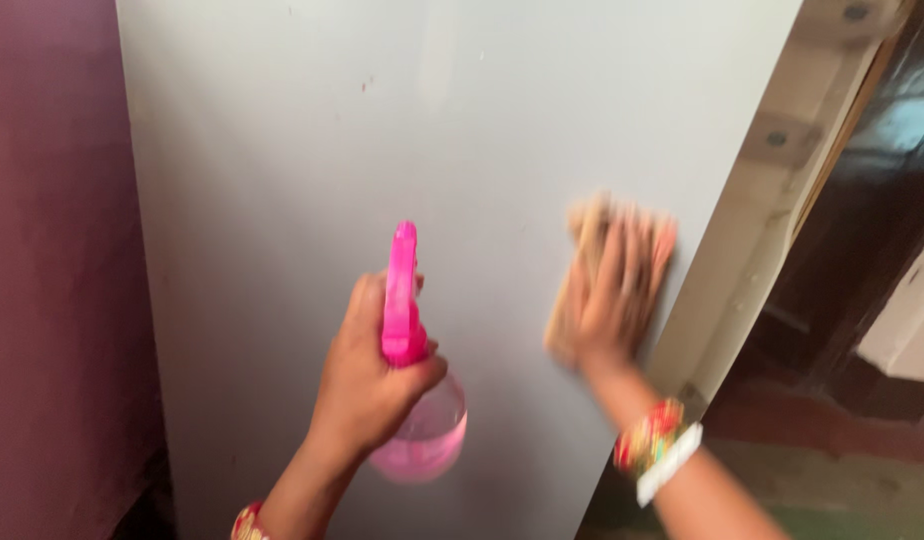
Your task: The person sprays a pink liquid from a spray bottle onto a light-colored wall and wipes the surface with a cloth. They repeatedly spray and wipe the same area, using both hands to rub the wall.
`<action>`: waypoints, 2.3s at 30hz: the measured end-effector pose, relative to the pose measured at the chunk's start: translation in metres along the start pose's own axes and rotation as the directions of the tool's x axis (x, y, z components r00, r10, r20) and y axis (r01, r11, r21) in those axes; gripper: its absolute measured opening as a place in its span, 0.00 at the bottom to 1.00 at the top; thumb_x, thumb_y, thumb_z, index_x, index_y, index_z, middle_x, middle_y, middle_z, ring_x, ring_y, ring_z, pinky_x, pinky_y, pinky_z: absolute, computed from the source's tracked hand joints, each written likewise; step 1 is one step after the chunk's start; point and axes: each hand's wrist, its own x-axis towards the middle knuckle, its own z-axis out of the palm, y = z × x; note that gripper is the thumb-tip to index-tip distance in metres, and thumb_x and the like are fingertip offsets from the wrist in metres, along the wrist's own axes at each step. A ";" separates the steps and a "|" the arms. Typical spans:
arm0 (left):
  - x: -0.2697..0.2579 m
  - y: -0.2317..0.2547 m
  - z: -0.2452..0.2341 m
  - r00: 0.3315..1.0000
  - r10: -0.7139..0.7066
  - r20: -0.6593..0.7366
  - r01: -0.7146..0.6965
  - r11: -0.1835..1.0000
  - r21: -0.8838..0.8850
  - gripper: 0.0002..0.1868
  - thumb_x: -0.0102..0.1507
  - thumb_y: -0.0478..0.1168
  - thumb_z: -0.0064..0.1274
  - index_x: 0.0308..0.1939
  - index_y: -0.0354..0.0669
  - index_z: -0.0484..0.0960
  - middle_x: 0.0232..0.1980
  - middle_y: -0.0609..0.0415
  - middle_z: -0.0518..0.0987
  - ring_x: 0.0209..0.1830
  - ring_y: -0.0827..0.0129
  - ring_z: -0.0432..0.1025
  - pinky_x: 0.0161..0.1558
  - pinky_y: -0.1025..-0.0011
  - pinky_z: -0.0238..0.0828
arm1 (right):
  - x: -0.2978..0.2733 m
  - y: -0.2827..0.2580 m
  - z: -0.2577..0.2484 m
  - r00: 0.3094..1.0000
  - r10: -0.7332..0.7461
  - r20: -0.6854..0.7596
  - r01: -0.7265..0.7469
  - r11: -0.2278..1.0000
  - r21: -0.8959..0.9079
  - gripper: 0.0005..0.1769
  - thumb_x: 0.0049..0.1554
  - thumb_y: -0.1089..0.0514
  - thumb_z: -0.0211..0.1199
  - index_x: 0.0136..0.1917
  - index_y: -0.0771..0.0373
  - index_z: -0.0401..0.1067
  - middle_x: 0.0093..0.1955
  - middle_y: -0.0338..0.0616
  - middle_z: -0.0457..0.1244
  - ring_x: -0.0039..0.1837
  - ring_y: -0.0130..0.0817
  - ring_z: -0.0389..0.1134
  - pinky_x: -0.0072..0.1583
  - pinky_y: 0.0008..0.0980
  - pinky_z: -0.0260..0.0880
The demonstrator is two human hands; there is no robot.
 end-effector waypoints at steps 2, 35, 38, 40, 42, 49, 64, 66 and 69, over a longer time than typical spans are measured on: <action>0.002 0.008 0.002 0.998 -0.051 0.022 0.051 0.999 0.002 0.34 0.45 0.35 0.59 0.57 0.45 0.73 0.42 0.53 0.76 0.35 0.68 0.79 0.42 0.67 0.76 | -0.028 -0.012 -0.006 0.993 -0.115 -0.023 0.114 0.992 -0.060 0.33 0.64 0.58 0.55 0.78 0.68 0.53 0.80 0.57 0.51 0.83 0.58 0.48 0.82 0.64 0.40; 0.155 0.105 -0.011 0.962 0.156 0.225 -0.148 0.988 -0.051 0.37 0.42 0.37 0.61 0.56 0.39 0.74 0.51 0.52 0.78 0.48 0.66 0.75 0.51 0.67 0.73 | 0.214 0.004 0.015 0.971 -0.071 -0.227 0.072 0.997 -0.003 0.29 0.64 0.58 0.58 0.76 0.63 0.63 0.74 0.50 0.60 0.78 0.48 0.58 0.82 0.55 0.47; 0.161 0.104 -0.007 0.949 0.174 0.262 -0.163 0.985 -0.063 0.36 0.42 0.37 0.61 0.56 0.38 0.75 0.50 0.49 0.79 0.47 0.64 0.76 0.51 0.67 0.74 | 0.154 0.009 0.011 0.963 0.074 -0.261 -0.083 0.996 -0.023 0.32 0.63 0.55 0.55 0.77 0.68 0.60 0.77 0.61 0.55 0.80 0.57 0.53 0.79 0.55 0.46; 0.166 0.104 -0.007 0.940 0.215 0.265 -0.203 0.976 -0.074 0.35 0.43 0.37 0.61 0.56 0.36 0.75 0.49 0.48 0.80 0.46 0.64 0.76 0.50 0.67 0.75 | 0.125 -0.012 0.011 0.977 0.008 -0.215 -0.029 0.995 -0.094 0.34 0.59 0.55 0.54 0.76 0.68 0.60 0.76 0.61 0.55 0.79 0.59 0.51 0.78 0.56 0.45; 0.174 0.107 -0.010 0.930 0.270 0.250 -0.256 0.963 -0.087 0.34 0.43 0.36 0.62 0.55 0.35 0.76 0.47 0.49 0.81 0.44 0.64 0.77 0.48 0.67 0.76 | 0.106 -0.055 0.011 0.981 -0.124 -0.146 0.111 0.990 -0.092 0.32 0.56 0.56 0.53 0.73 0.65 0.62 0.74 0.56 0.57 0.79 0.57 0.53 0.78 0.55 0.47; 0.195 0.117 -0.043 0.954 0.193 0.231 -0.159 0.975 -0.159 0.29 0.49 0.35 0.59 0.55 0.33 0.75 0.43 0.50 0.80 0.39 0.65 0.78 0.44 0.68 0.78 | 0.189 -0.124 0.012 0.969 -0.151 0.197 -0.038 0.695 0.718 0.27 0.56 0.54 0.64 0.65 0.65 0.62 0.61 0.55 0.59 0.66 0.51 0.61 0.66 0.44 0.63; 0.164 0.104 -0.019 0.941 0.096 0.324 -0.059 0.991 -0.121 0.32 0.45 0.34 0.58 0.55 0.31 0.75 0.36 0.47 0.81 0.33 0.65 0.79 0.40 0.67 0.77 | 0.103 -0.017 0.013 0.982 -0.076 -0.171 0.070 0.997 -0.043 0.34 0.59 0.57 0.56 0.76 0.69 0.59 0.77 0.60 0.53 0.80 0.59 0.48 0.79 0.58 0.43; 0.161 0.109 -0.022 0.942 0.089 0.324 -0.070 0.995 -0.067 0.32 0.44 0.35 0.59 0.54 0.32 0.76 0.36 0.47 0.82 0.35 0.65 0.78 0.42 0.68 0.76 | 0.092 -0.052 0.017 0.975 -0.208 -0.077 0.208 0.978 -0.010 0.31 0.60 0.59 0.54 0.76 0.63 0.61 0.77 0.53 0.54 0.82 0.53 0.49 0.82 0.56 0.44; 0.161 0.117 -0.024 0.958 0.111 0.266 -0.109 0.994 -0.020 0.33 0.43 0.34 0.60 0.54 0.34 0.77 0.42 0.51 0.81 0.39 0.67 0.78 0.45 0.69 0.76 | 0.115 -0.087 0.017 0.938 -0.345 -0.036 0.341 0.899 0.275 0.32 0.59 0.55 0.56 0.73 0.69 0.60 0.78 0.61 0.52 0.82 0.58 0.47 0.81 0.56 0.43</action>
